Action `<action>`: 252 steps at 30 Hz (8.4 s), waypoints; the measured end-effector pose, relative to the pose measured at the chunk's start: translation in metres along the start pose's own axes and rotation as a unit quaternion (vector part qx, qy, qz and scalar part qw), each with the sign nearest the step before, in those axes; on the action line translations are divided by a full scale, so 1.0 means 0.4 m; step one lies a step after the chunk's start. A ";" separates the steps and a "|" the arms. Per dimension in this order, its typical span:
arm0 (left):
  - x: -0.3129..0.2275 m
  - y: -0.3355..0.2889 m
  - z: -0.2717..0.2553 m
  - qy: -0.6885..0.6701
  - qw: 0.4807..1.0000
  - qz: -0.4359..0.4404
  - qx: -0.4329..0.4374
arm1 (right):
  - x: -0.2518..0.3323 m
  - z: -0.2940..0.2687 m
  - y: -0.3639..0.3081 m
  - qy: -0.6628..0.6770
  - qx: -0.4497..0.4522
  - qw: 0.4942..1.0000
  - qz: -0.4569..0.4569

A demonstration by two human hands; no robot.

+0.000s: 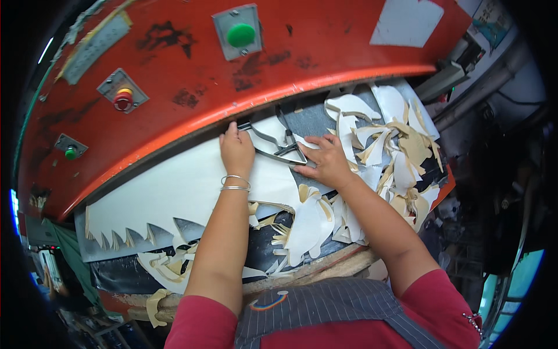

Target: Cutting out shoe upper components using a hydraulic press and metal dies.

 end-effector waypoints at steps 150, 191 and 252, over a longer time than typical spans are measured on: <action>-0.030 -0.399 -0.145 0.296 0.944 0.144 0.035 | -0.248 -0.428 -0.422 0.709 -0.090 0.698 0.042; 0.373 -0.979 -0.708 -0.420 0.857 -0.214 -0.209 | -0.253 -0.214 -0.774 -0.178 -0.089 0.918 0.344; -0.142 -1.017 -0.556 -0.468 0.837 0.007 0.284 | 0.691 0.040 -0.730 0.305 0.191 0.933 -0.028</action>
Point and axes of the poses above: each hand's wrist, its own y-axis towards the middle knuckle, its own z-axis out of the palm, x = y × z, the point moved 8 cm from there along y, towards the middle knuckle, and after that the axes turned 10 degrees about z, right-handed, at the moved point
